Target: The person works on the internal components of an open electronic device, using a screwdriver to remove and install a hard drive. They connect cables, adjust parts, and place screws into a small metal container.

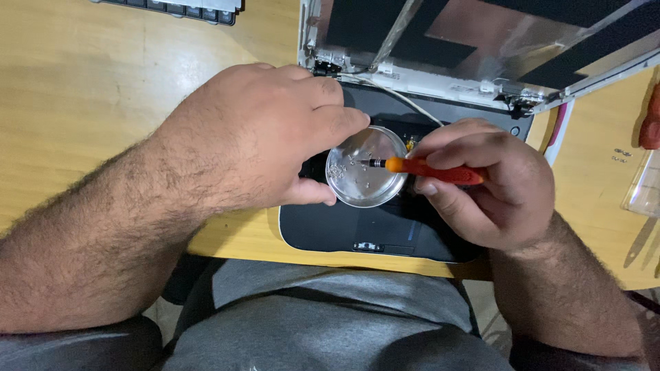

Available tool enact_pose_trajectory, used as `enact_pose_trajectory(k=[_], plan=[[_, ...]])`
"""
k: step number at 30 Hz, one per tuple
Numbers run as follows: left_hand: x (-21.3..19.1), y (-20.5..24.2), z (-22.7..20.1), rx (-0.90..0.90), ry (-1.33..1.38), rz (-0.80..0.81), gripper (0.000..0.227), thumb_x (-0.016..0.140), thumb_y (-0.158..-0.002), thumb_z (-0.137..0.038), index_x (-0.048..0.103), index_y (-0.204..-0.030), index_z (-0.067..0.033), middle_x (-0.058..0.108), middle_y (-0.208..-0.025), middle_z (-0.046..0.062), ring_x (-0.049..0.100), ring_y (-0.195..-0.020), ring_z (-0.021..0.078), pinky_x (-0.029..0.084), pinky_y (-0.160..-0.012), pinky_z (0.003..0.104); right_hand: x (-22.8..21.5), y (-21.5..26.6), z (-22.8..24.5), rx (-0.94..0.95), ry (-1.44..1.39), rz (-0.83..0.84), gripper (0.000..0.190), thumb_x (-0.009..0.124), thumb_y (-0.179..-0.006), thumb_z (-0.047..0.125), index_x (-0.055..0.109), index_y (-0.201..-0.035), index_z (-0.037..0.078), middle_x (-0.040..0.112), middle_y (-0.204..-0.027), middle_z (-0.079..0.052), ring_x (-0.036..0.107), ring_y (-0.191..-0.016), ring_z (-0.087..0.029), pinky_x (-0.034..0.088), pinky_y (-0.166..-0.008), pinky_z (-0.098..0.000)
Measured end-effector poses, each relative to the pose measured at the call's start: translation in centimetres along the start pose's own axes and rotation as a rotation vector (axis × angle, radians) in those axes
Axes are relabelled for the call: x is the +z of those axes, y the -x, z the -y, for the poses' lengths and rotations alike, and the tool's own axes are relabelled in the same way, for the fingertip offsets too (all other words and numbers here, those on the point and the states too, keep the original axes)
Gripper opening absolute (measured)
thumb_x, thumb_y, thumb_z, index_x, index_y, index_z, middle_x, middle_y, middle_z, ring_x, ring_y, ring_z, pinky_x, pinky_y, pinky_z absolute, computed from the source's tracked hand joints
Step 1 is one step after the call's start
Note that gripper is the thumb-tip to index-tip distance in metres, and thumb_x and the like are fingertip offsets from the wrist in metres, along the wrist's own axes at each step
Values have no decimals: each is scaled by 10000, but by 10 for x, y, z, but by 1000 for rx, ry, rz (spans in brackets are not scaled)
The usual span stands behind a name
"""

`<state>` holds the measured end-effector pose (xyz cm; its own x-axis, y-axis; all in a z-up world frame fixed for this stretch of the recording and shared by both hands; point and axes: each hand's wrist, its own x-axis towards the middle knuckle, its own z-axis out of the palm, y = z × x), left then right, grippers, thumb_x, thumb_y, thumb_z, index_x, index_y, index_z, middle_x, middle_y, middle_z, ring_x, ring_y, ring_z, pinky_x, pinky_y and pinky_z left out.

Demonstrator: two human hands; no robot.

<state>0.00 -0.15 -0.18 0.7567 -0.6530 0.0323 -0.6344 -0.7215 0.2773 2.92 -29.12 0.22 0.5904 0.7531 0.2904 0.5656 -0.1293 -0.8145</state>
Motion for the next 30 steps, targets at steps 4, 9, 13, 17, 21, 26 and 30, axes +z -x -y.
enact_pose_trajectory(k=[4,9,13,17,21,26,30], plan=[[-3,-2,-1,-25,17,36,814,859,-646,-684,661,-1286,-222,659,-1024,10,648,-870,297,542,-636,448,1,-1,-4,-30,-63,49,231,671,-947,28,504,-1105,5,665,-1037,-218,577,-614,-204,487,-604,-338],[-5,-3,-1,-26,19,84,793,847,-667,-713,647,-1251,-215,664,-1025,10,647,-888,278,554,-613,445,2,2,-3,13,3,24,212,699,-937,31,540,-1076,9,677,-1096,-187,710,-842,-251,569,-730,-332],[-7,-2,-1,-21,62,36,843,863,-659,-723,638,-1293,-215,656,-1064,22,648,-892,293,545,-614,458,0,7,-6,12,28,0,236,692,-942,75,528,-1096,4,681,-1117,-218,728,-893,-275,601,-789,-336],[-8,-2,-3,37,215,-77,541,850,-791,-540,693,-1184,-204,612,-948,12,616,-839,278,528,-541,446,4,5,-5,-5,-190,-171,172,594,-965,54,465,-1078,42,674,-1034,-226,728,-803,-234,625,-683,-284],[0,-4,-7,103,345,-270,296,838,-875,-309,727,-1092,-142,615,-921,40,604,-817,271,516,-557,429,6,9,-2,85,-374,-371,158,595,-1031,142,516,-1164,108,676,-1053,-159,703,-890,-190,599,-788,-245],[4,-6,-12,119,454,-396,153,811,-919,-231,726,-998,-131,596,-880,32,587,-803,260,484,-619,411,13,10,-1,124,-523,-475,192,616,-1005,131,513,-1163,96,646,-1016,-221,664,-854,-256,564,-752,-295],[3,-6,-15,106,467,-418,104,786,-936,-231,755,-977,-141,618,-862,26,603,-825,258,494,-697,409,12,7,3,108,-429,-436,177,601,-1034,151,507,-1175,102,656,-1020,-195,685,-860,-241,576,-745,-292]])
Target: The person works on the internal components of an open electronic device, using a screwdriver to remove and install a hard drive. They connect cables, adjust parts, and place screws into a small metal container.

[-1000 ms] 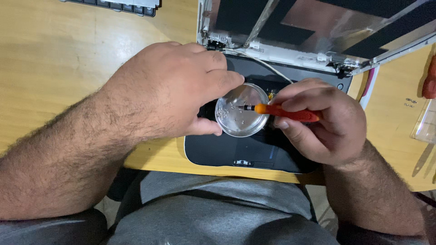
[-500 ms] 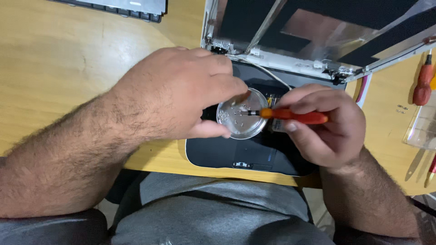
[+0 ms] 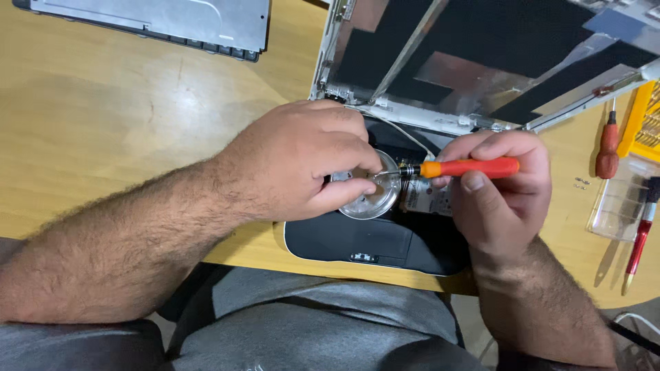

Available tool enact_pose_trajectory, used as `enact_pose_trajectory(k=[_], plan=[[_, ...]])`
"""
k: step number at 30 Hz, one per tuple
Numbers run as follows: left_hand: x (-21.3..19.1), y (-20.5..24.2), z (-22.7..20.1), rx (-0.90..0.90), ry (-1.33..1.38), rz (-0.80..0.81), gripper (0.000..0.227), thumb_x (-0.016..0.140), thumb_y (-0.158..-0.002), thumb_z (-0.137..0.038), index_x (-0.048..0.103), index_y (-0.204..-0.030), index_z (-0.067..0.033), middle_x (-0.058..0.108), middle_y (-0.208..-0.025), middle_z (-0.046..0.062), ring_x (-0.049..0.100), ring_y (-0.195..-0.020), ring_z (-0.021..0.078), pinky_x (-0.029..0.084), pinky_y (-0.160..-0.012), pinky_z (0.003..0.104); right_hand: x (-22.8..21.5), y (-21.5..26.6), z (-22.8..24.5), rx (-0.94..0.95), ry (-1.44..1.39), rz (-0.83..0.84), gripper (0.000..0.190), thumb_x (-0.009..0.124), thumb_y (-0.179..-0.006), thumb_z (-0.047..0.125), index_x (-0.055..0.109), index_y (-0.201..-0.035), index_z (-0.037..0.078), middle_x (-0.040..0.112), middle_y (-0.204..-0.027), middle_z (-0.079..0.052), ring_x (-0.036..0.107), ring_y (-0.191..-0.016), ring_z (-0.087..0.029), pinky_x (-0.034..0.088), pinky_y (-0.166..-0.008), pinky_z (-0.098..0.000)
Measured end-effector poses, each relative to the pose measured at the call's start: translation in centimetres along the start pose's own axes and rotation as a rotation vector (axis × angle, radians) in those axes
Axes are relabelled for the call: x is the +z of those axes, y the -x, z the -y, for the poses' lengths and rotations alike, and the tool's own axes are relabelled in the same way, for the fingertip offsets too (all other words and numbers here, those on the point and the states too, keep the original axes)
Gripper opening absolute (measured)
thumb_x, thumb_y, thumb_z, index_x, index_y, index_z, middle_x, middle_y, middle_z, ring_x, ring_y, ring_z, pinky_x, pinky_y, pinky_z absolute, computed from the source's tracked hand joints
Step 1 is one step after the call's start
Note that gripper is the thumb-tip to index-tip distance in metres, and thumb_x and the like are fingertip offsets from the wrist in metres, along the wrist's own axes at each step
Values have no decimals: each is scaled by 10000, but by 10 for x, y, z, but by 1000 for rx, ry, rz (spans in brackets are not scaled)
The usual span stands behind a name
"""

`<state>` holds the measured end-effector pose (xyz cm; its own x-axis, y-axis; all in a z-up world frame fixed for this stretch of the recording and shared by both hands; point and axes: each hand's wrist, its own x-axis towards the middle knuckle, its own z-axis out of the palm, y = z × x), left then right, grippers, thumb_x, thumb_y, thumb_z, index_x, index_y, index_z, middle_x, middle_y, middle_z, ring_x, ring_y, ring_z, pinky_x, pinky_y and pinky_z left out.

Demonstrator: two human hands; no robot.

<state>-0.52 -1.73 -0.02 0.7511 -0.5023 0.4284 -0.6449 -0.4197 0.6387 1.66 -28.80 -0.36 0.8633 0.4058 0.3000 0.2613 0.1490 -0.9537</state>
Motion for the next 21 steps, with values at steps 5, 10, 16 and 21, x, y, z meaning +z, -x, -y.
enact_pose_trajectory(k=[5,10,16,21], plan=[[1,0,0,-22,-9,23,141,806,-914,-284,752,-944,-157,601,-835,7,583,-785,241,494,-665,401,5,2,1,25,-17,-36,189,619,-1012,130,509,-1163,97,643,-1005,-204,669,-853,-240,574,-754,-283],[1,0,-1,-21,-32,13,117,744,-962,-259,755,-913,-154,603,-819,5,581,-767,242,493,-646,400,4,0,2,3,22,5,182,597,-1011,94,494,-1160,96,653,-1011,-207,682,-855,-244,570,-787,-294],[-2,0,1,23,-16,-27,47,727,-969,-161,746,-948,-124,613,-838,28,589,-770,250,495,-629,404,4,0,4,-4,34,18,180,602,-1017,105,493,-1160,104,654,-997,-192,670,-826,-220,575,-764,-268],[-12,0,10,23,-215,-10,130,689,-1005,-219,767,-983,-118,605,-805,14,566,-737,163,556,-597,324,-17,-5,-6,-226,123,-6,150,604,-1024,98,512,-1142,93,667,-988,-140,719,-880,-219,603,-719,-254]])
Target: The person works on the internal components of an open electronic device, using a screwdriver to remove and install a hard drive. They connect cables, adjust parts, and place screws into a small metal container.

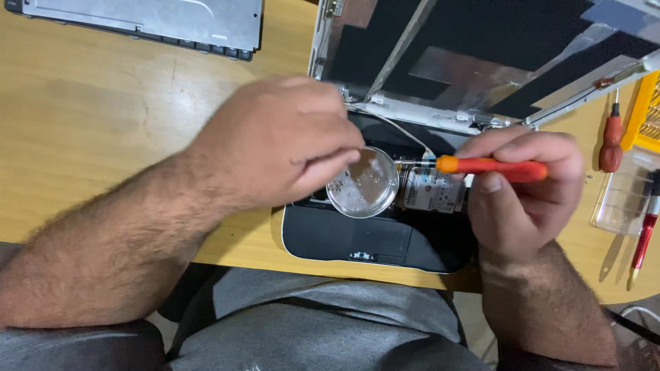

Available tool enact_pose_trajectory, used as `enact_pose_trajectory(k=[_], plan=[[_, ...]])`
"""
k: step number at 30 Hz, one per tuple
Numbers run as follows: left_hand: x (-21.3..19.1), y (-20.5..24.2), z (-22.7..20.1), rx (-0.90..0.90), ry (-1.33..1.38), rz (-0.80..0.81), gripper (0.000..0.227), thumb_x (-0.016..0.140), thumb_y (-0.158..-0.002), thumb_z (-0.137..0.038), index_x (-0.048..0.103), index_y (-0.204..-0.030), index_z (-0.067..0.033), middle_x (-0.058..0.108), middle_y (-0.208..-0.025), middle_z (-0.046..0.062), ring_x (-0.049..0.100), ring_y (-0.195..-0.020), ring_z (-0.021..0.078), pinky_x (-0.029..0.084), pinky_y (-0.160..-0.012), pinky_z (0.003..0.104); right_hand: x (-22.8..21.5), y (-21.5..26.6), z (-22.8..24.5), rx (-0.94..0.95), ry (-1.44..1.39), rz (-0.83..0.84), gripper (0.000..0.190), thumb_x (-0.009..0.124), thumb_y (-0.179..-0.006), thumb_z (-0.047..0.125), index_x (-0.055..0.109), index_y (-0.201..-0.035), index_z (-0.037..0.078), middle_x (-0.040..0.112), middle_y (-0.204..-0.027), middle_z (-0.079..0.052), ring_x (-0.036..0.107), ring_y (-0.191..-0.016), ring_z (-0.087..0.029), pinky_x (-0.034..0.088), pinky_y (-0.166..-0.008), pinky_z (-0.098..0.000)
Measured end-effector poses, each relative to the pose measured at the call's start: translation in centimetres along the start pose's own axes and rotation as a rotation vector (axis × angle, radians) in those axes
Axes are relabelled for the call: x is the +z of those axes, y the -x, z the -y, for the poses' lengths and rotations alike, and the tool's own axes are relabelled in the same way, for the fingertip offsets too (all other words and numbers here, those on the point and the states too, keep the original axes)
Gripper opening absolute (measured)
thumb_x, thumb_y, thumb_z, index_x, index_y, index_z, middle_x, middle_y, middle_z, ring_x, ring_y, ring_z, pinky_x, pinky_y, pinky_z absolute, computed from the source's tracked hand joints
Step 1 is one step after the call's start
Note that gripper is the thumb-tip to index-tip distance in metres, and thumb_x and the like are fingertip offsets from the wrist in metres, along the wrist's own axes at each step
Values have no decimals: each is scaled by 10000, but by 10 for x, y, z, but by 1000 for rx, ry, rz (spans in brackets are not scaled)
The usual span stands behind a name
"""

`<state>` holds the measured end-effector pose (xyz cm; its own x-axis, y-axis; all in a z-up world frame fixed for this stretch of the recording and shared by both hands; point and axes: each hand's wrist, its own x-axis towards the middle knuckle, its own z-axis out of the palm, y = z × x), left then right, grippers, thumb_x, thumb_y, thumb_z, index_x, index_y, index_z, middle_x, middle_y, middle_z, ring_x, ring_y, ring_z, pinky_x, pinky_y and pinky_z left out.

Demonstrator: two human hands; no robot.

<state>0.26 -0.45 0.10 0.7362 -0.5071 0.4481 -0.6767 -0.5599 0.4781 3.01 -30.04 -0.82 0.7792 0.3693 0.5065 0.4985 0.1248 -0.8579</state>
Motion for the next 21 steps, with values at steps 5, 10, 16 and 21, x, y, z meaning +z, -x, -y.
enact_pose_trajectory(k=[5,10,16,21], plan=[[-17,-1,1,-112,-36,180,119,669,-971,-216,735,-898,-150,600,-791,12,576,-711,265,465,-517,425,-11,-2,3,-98,171,125,130,579,-943,50,466,-1006,38,626,-849,-171,662,-711,-215,604,-650,-296],[-12,-1,-1,-199,10,376,163,593,-948,-249,702,-848,-181,638,-730,-28,613,-638,252,441,-460,438,-6,-12,13,100,-152,468,180,575,-938,7,512,-1105,32,641,-945,-109,743,-923,-232,723,-985,-420],[-8,1,-1,-198,76,419,187,579,-961,-243,700,-834,-177,660,-719,-17,610,-602,249,433,-452,436,1,-15,28,399,-44,497,131,610,-942,34,570,-1066,43,657,-946,-94,799,-1044,-324,681,-932,-394],[-7,4,-2,1,77,237,62,671,-938,-176,732,-951,-178,682,-890,-2,642,-736,274,462,-465,432,3,-13,29,531,-98,461,150,601,-952,0,546,-1082,50,659,-969,-90,792,-1090,-283,683,-898,-335]])
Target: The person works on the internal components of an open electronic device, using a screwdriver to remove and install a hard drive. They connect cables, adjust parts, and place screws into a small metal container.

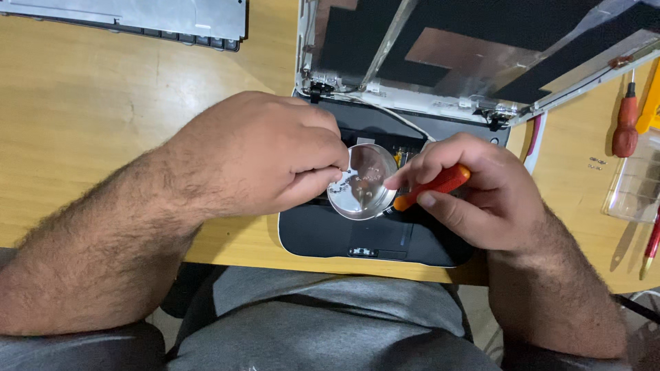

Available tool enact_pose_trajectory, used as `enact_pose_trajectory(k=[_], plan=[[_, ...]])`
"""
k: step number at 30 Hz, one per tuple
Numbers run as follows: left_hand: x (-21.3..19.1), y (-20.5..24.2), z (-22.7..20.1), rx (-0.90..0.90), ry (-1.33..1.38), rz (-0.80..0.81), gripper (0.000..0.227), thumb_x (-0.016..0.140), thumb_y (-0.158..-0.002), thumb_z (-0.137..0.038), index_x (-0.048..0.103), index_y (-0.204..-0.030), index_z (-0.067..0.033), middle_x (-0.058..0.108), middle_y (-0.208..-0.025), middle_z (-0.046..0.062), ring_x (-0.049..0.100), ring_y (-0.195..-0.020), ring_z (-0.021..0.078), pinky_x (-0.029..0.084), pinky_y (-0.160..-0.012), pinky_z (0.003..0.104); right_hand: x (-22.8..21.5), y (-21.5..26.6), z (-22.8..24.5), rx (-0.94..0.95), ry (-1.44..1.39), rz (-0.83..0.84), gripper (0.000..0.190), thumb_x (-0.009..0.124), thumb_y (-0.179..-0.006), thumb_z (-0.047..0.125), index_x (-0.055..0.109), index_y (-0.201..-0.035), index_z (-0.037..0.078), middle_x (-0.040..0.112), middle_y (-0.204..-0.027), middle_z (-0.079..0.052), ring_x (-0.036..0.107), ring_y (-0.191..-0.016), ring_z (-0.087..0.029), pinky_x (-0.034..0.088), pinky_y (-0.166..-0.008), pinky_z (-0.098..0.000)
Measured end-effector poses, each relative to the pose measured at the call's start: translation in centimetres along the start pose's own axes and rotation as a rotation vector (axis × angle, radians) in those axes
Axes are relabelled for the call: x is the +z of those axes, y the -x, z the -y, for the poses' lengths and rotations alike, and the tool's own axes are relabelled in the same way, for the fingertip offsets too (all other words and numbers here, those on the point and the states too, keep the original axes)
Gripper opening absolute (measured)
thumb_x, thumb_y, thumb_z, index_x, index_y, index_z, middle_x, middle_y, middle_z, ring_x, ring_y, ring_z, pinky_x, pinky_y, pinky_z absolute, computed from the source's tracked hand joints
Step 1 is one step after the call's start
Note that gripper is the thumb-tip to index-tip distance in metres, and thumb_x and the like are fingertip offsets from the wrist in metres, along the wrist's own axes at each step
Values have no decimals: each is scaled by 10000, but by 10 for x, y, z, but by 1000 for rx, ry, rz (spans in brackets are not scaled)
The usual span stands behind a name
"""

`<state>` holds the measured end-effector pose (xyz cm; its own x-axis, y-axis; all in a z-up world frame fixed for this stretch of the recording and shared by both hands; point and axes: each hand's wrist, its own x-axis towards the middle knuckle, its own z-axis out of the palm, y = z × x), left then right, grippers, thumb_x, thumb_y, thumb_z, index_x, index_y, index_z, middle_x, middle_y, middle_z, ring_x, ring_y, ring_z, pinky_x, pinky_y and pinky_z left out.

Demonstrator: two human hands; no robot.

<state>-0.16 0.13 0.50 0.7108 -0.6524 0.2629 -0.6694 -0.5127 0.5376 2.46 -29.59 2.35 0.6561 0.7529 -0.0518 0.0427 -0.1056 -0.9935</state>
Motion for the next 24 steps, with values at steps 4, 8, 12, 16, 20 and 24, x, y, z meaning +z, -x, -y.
enact_pose_trajectory(k=[4,8,12,16,20,24], plan=[[-2,0,-1,-8,-10,-10,84,652,-925,-143,725,-901,-176,660,-859,-12,618,-710,273,457,-485,437,2,-2,2,-12,37,15,127,611,-954,8,547,-1056,47,652,-956,-83,802,-1074,-284,678,-892,-334],[0,0,4,-32,-9,45,81,668,-925,-182,727,-878,-153,679,-851,6,631,-726,263,497,-525,437,1,-1,1,-21,4,13,136,596,-966,25,555,-1093,49,639,-981,-84,791,-1085,-310,682,-935,-378],[1,0,6,-52,-16,69,74,656,-905,-192,726,-885,-185,676,-847,-7,644,-733,270,484,-497,457,0,2,-2,-20,-51,6,139,598,-962,55,557,-1095,59,633,-976,-98,784,-1076,-327,660,-964,-410],[1,1,6,-52,20,64,95,650,-923,-156,717,-856,-168,665,-820,-3,629,-697,244,476,-487,428,-2,1,-2,-59,-40,24,156,583,-961,27,546,-1110,54,622,-1006,-98,793,-1102,-348,703,-979,-441],[2,1,7,-54,18,75,98,648,-919,-168,736,-875,-173,681,-836,-14,639,-717,241,489,-496,433,1,0,-2,-85,-77,-20,152,560,-986,54,525,-1135,62,618,-1005,-111,758,-992,-303,709,-999,-458],[0,1,8,-23,28,33,79,657,-922,-143,728,-888,-151,660,-831,10,632,-703,258,493,-523,433,-4,5,-19,-152,-115,-120,175,540,-982,32,522,-1153,63,695,-1151,-155,793,-1006,-296,725,-877,-356]])
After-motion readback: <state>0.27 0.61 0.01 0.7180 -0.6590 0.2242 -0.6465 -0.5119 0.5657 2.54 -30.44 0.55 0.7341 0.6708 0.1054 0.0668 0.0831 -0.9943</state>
